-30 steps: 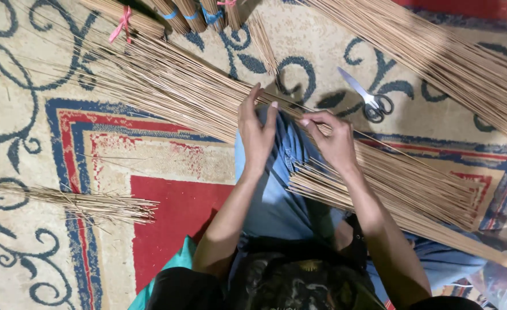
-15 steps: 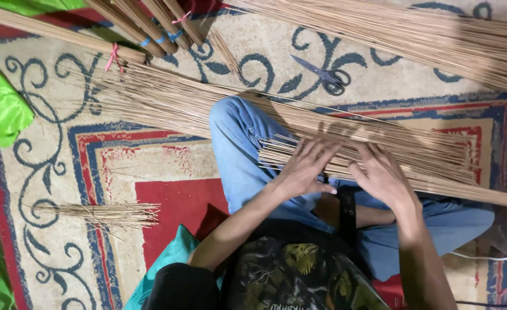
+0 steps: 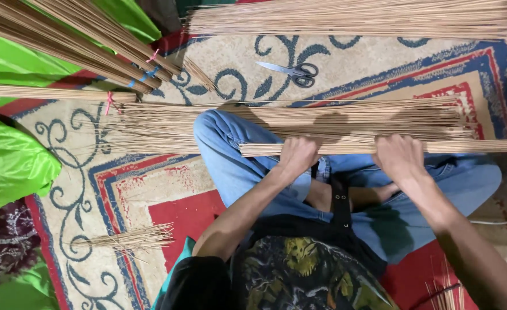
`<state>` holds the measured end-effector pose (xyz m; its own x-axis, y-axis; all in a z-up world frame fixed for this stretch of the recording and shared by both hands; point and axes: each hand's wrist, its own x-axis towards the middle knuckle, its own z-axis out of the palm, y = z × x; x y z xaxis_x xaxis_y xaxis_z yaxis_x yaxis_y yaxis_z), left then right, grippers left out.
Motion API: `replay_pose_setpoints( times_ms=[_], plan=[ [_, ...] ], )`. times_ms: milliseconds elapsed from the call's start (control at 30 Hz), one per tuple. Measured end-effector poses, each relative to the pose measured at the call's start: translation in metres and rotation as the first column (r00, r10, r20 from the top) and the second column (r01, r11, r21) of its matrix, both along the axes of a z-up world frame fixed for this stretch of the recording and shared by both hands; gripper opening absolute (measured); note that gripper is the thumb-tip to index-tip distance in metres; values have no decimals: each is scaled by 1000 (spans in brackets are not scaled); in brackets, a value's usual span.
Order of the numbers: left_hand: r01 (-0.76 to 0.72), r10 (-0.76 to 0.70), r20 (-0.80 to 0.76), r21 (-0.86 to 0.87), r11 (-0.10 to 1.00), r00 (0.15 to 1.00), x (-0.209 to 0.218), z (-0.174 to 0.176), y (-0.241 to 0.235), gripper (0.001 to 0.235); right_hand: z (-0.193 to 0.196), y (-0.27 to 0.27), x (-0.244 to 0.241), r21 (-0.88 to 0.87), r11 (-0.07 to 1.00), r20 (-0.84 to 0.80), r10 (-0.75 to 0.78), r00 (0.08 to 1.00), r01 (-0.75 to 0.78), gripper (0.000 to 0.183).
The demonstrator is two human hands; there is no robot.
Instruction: Trimming and bundling wooden sticks to prepare them for broom assembly
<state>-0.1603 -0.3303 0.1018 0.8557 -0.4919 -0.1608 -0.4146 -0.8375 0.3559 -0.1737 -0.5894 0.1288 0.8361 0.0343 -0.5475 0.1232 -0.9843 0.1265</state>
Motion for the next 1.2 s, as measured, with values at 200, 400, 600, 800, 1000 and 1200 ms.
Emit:
replay_pose_setpoints(
  times_ms=[200, 400, 600, 800, 1000, 1200],
  plan=[
    [50, -50, 9, 3, 999, 999, 7, 29, 13, 24, 27, 0, -10, 101, 994, 129, -45, 991, 32, 31],
    [62, -61, 45, -24, 998, 997, 9, 46, 51, 20, 66, 20, -15, 130, 992, 164, -27, 986, 5, 32],
    [-4, 2, 42, 50, 999, 999, -3, 8, 55, 28, 53, -14, -32, 63, 998, 184, 16, 983, -28, 26],
    [3, 18, 137, -151, 988, 990, -21, -7, 25, 18, 104, 44, -23, 250, 967, 63, -66, 996, 48, 37],
    [96, -85, 67, -191, 977, 994, -23, 14, 21, 13, 69, 18, -57, 100, 982, 7, -162, 987, 161, 41],
    [59, 1, 220, -265, 962, 975, -33, 13, 22, 11, 76, 42, -50, 88, 966, -147, -228, 963, 242, 41]
  ],
)
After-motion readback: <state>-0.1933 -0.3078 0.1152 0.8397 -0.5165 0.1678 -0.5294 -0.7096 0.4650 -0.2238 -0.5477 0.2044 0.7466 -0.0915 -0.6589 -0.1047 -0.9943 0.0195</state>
